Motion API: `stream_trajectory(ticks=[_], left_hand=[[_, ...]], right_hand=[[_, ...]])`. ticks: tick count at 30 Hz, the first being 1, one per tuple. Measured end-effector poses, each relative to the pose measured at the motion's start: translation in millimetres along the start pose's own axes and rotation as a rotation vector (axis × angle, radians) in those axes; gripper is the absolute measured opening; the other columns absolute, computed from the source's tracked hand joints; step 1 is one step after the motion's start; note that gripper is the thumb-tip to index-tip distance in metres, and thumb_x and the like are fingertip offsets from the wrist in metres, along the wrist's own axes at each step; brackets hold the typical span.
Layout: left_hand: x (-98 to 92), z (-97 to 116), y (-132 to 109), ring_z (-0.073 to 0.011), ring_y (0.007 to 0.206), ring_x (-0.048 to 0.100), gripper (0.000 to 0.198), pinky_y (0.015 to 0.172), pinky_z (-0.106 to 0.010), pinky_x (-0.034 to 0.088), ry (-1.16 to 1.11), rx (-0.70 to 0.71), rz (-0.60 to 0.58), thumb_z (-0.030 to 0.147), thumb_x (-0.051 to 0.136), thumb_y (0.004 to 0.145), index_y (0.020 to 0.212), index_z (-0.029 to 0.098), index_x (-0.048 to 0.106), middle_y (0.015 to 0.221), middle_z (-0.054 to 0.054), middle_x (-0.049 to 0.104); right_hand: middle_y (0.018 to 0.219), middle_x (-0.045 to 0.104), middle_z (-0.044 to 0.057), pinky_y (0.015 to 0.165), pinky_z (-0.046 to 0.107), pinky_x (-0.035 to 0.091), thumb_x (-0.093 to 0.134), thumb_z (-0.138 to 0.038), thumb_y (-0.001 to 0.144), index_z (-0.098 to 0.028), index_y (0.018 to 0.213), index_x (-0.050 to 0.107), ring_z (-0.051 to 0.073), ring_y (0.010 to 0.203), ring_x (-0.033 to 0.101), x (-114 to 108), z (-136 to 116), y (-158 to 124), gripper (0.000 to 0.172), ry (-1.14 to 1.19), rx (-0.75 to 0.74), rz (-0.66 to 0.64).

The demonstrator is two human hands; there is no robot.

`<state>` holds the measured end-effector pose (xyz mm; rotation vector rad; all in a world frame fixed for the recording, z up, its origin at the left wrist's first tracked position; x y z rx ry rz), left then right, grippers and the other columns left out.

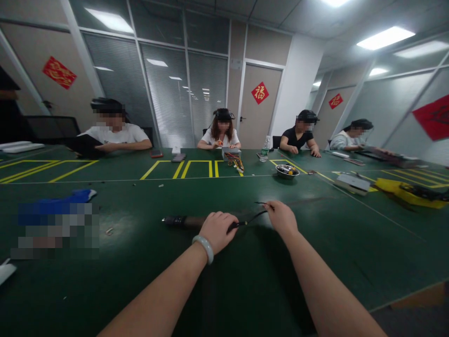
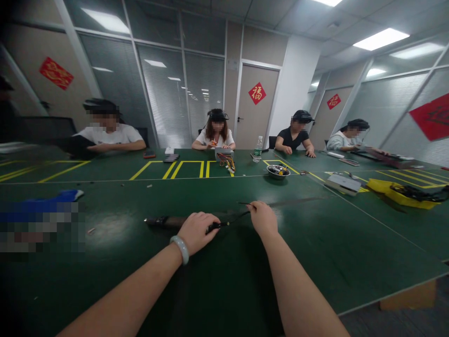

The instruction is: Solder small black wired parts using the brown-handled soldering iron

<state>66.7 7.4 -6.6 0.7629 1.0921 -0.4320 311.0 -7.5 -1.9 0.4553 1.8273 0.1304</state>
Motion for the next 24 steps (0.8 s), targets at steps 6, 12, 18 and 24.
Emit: stream_trajectory(ticks=[6,12,18,24], left_hand=[[5.8,5.5,4.4,-0.0215,0.092,0.054,0.017,0.084,-0.038,0.040,0.033,0.029,-0.034,0.032,0.050,0.086,0.098,0.027,0.060,0.100,-0.001,0.062],[7.1,1.5,6.8,-0.0207,0.098,0.052,0.015,0.086,-0.036,0.039,0.034,0.063,-0.016,0.023,0.053,0.082,0.096,0.024,0.059,0.101,-0.002,0.061],[10.8,-5.4,9.0,-0.0200,0.094,0.054,0.012,0.084,-0.035,0.041,0.047,0.024,0.005,0.019,0.055,0.081,0.092,0.022,0.058,0.096,-0.002,0.061],[14.2,-8.5,8.6,-0.0198,0.092,0.054,0.012,0.080,-0.034,0.042,0.046,0.009,0.000,0.023,0.055,0.082,0.094,0.023,0.057,0.097,-0.001,0.061]], right_hand=[[0.100,0.066,0.000,0.082,0.029,0.040,0.046,-0.033,0.089,-0.029,0.099,0.069,0.018,0.090,0.059,2.3,-19.2,-13.2,0.026,0.128,-0.196,-0.082],[0.093,0.069,-0.004,0.080,0.028,0.041,0.055,-0.032,0.085,-0.031,0.093,0.070,0.017,0.087,0.060,0.9,-43.3,-29.3,0.017,0.189,-0.290,-0.182],[0.082,0.069,-0.003,0.070,0.025,0.041,0.064,-0.034,0.079,-0.028,0.085,0.069,0.016,0.076,0.061,11.1,-53.4,-35.8,0.010,0.089,-0.240,-0.289],[0.086,0.067,-0.002,0.070,0.026,0.038,0.065,-0.030,0.079,-0.026,0.081,0.068,0.015,0.079,0.059,17.7,-55.4,-33.1,0.006,0.096,-0.285,-0.208]])
Point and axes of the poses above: each hand's wrist, its own y-axis towards the middle knuckle, its own x-axis out of the palm, z = x × y, the point moved 2 cm from there along y, towards the middle knuckle
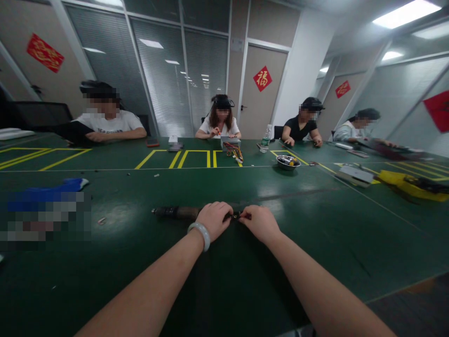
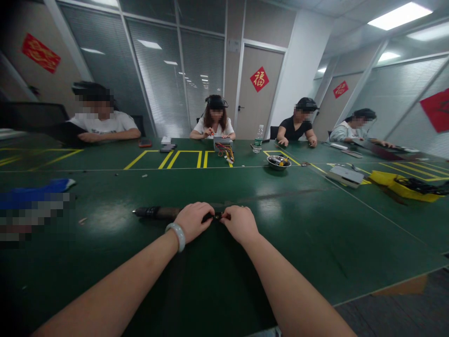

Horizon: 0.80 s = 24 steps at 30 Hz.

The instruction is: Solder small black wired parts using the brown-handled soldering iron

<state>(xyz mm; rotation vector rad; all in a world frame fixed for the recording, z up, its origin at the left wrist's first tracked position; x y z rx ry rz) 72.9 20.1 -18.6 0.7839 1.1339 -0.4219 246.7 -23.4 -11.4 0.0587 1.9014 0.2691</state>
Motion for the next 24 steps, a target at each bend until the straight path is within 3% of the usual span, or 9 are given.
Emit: stream_trajectory(ticks=[16,19,24], left_hand=[[-1.8,-0.5,-1.0,-0.0193,0.090,0.055,0.010,0.079,-0.034,0.041,-0.036,0.014,0.021,0.023,0.055,0.082,0.092,0.024,0.060,0.096,0.000,0.062],[-2.1,-0.2,-1.0,-0.0193,0.090,0.054,0.009,0.078,-0.034,0.041,-0.034,0.017,0.019,0.023,0.056,0.082,0.091,0.024,0.060,0.096,0.000,0.062],[-0.3,-0.8,0.0,-0.0196,0.090,0.055,0.008,0.078,-0.034,0.041,-0.025,0.012,0.025,0.026,0.056,0.084,0.090,0.023,0.060,0.094,-0.001,0.062]], right_hand=[[0.081,0.067,-0.004,0.077,0.030,0.033,0.069,-0.026,0.077,-0.025,0.078,0.067,0.014,0.078,0.059,1.7,-2.0,1.2,0.002,0.031,-0.125,0.081],[0.081,0.067,-0.004,0.075,0.028,0.036,0.069,-0.027,0.076,-0.025,0.078,0.068,0.013,0.076,0.059,5.2,-0.5,0.8,0.002,0.104,-0.062,0.082],[0.072,0.067,-0.003,0.059,0.024,0.038,0.064,-0.033,0.077,-0.025,0.076,0.068,0.013,0.065,0.059,15.6,2.5,-0.5,0.009,0.249,0.144,0.037]])
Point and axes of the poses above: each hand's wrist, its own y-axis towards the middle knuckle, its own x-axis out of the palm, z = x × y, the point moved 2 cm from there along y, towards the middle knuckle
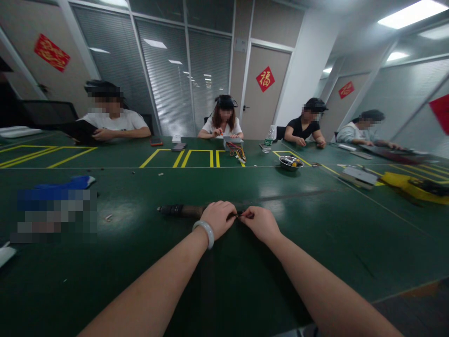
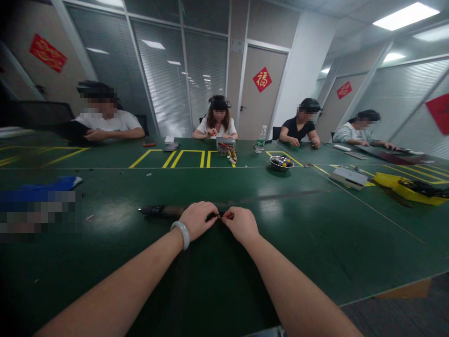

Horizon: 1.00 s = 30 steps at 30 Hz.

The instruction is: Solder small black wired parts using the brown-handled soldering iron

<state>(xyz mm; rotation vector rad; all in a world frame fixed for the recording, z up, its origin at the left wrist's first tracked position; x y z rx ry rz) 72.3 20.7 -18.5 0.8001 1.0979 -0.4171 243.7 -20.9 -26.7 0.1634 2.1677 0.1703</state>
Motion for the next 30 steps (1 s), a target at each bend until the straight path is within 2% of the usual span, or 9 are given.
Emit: stream_trajectory(ticks=[8,15,25,30], left_hand=[[-0.6,-0.5,-0.5,-0.0190,0.089,0.055,0.009,0.078,-0.034,0.042,-0.001,-0.008,-0.003,0.029,0.056,0.085,0.091,0.024,0.060,0.093,0.000,0.062],[0.5,0.8,1.4,-0.0195,0.090,0.055,0.013,0.077,-0.034,0.041,0.025,-0.045,-0.031,0.033,0.059,0.083,0.092,0.023,0.060,0.094,-0.001,0.061],[-1.8,8.2,1.9,-0.0197,0.088,0.055,0.012,0.075,-0.034,0.043,0.060,-0.051,-0.037,0.033,0.055,0.085,0.088,0.023,0.060,0.093,-0.002,0.062],[-0.9,7.6,1.8,-0.0198,0.086,0.056,0.011,0.078,-0.035,0.043,0.068,-0.041,-0.027,0.032,0.056,0.084,0.088,0.023,0.061,0.093,-0.002,0.063]], right_hand=[[0.074,0.067,-0.002,0.059,0.023,0.039,0.066,-0.032,0.075,-0.024,0.077,0.068,0.013,0.066,0.059,3.0,3.4,2.1,0.010,0.109,0.052,0.002],[0.073,0.067,-0.003,0.057,0.023,0.038,0.065,-0.033,0.076,-0.023,0.079,0.067,0.012,0.065,0.059,6.7,6.2,2.2,0.010,0.114,0.095,0.008],[0.077,0.067,-0.001,0.061,0.024,0.042,0.062,-0.032,0.081,-0.022,0.081,0.066,0.013,0.067,0.060,8.7,2.4,-0.6,0.010,0.049,0.034,0.010],[0.081,0.065,0.000,0.075,0.029,0.041,0.063,-0.027,0.081,-0.023,0.081,0.065,0.015,0.077,0.059,1.9,-5.6,-1.1,0.005,-0.114,-0.138,0.034]])
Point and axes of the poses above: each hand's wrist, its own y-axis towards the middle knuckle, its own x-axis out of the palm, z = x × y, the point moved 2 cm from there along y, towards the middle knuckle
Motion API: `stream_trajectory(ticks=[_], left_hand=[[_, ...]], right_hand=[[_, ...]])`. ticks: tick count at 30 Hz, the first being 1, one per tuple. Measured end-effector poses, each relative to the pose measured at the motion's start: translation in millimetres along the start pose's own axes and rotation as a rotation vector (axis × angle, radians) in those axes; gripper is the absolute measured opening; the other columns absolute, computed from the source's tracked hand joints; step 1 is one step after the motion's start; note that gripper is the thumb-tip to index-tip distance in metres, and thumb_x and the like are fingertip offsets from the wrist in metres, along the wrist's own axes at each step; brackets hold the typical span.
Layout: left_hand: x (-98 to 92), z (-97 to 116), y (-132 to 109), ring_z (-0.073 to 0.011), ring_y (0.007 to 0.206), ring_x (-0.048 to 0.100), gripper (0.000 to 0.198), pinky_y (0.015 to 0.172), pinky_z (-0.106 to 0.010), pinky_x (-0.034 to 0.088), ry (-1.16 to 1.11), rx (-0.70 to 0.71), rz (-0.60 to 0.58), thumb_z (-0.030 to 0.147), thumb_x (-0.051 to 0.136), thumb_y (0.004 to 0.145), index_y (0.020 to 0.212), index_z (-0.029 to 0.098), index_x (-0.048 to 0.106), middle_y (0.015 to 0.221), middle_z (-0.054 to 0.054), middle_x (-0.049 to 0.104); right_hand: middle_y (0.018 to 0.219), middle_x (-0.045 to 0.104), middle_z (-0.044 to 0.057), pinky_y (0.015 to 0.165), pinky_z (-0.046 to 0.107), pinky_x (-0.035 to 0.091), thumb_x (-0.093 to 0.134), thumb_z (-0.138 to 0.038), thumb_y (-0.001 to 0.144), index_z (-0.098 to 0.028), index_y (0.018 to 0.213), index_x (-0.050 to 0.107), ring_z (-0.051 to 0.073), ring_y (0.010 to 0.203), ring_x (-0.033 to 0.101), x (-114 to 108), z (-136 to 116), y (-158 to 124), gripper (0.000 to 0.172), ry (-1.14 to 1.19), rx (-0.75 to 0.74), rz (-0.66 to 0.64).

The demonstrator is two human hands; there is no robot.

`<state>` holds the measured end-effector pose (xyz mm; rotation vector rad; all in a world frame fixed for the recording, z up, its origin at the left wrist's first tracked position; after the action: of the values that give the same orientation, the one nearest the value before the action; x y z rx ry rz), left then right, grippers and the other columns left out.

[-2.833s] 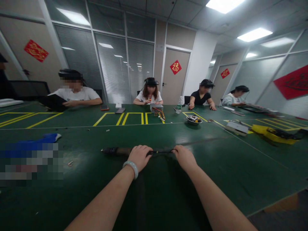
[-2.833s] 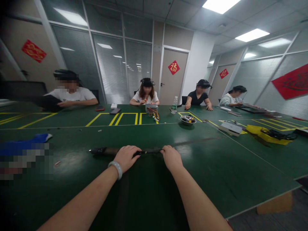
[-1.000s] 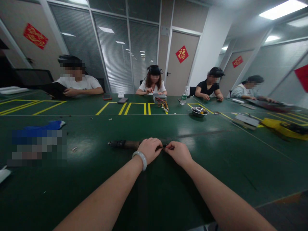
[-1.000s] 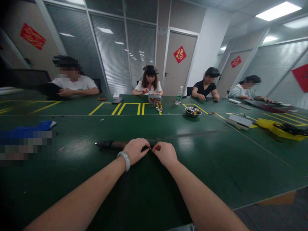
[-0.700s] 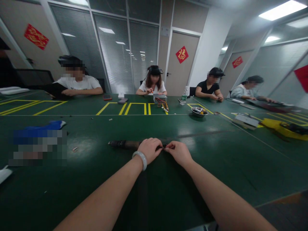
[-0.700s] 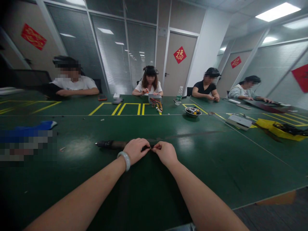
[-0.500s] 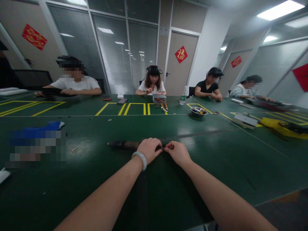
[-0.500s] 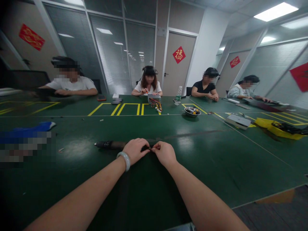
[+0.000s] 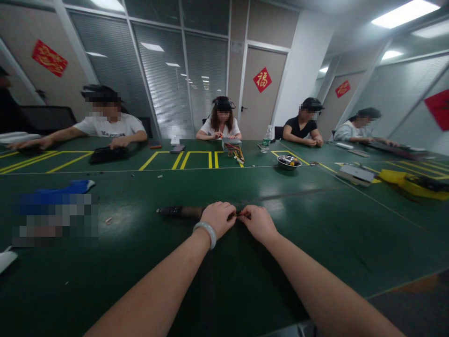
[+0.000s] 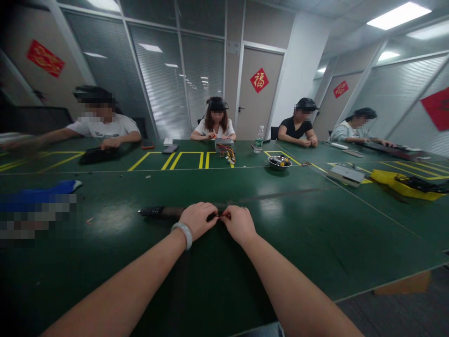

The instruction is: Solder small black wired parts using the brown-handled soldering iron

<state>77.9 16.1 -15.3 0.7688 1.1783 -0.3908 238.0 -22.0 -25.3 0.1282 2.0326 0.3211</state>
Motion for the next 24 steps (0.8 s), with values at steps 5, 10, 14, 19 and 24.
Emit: stream_trajectory(ticks=[5,10,14,19,24], left_hand=[[0.2,-3.9,0.1,-0.0199,0.087,0.056,0.012,0.079,-0.035,0.044,-0.008,-0.021,0.020,0.033,0.056,0.084,0.090,0.024,0.061,0.093,-0.002,0.063],[0.9,-8.4,-0.6,-0.0211,0.094,0.057,0.018,0.089,-0.039,0.043,-0.053,0.004,0.007,0.034,0.058,0.083,0.098,0.024,0.060,0.100,-0.002,0.064],[-1.5,-9.0,-2.6,-0.0220,0.113,0.052,0.031,0.109,-0.047,0.026,-0.064,0.066,0.064,0.033,0.060,0.081,0.111,0.025,0.056,0.117,-0.002,0.061],[-10.4,-8.0,-5.9,-0.0221,0.126,0.042,0.047,0.115,-0.047,0.013,-0.063,0.112,0.140,0.029,0.058,0.081,0.127,0.025,0.046,0.129,-0.004,0.054],[-12.9,-3.3,-12.3,-0.0240,0.136,0.027,0.076,0.116,-0.051,0.004,-0.062,0.223,0.126,0.020,0.064,0.072,0.138,0.022,0.027,0.141,-0.007,0.041]], right_hand=[[0.106,0.062,0.004,0.089,0.034,0.037,0.062,-0.019,0.081,-0.021,0.082,0.064,0.018,0.100,0.055,-5.8,-4.2,2.5,0.003,-0.104,-0.202,0.052],[0.104,0.064,0.003,0.090,0.032,0.038,0.061,-0.015,0.082,-0.021,0.086,0.062,0.017,0.103,0.055,1.0,3.9,8.6,0.007,-0.012,-0.208,0.010],[0.091,0.063,0.001,0.080,0.027,0.041,0.063,-0.016,0.081,-0.020,0.082,0.059,0.015,0.088,0.057,4.8,7.3,11.4,0.005,0.019,-0.159,0.006],[0.094,0.060,0.002,0.083,0.027,0.039,0.060,-0.011,0.082,-0.019,0.086,0.058,0.015,0.091,0.055,4.4,2.0,10.0,0.009,-0.033,-0.177,-0.004],[0.096,0.059,0.003,0.086,0.027,0.038,0.060,-0.014,0.083,-0.019,0.092,0.059,0.015,0.094,0.054,-8.2,12.3,3.4,0.010,-0.082,-0.231,-0.035]])
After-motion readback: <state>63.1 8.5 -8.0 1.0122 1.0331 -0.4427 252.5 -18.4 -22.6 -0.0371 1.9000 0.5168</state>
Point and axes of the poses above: each hand's wrist, its own y-axis towards the middle knuckle, its own x-axis out of the palm, z = x × y, the point moved 2 cm from there along y, towards the middle knuckle
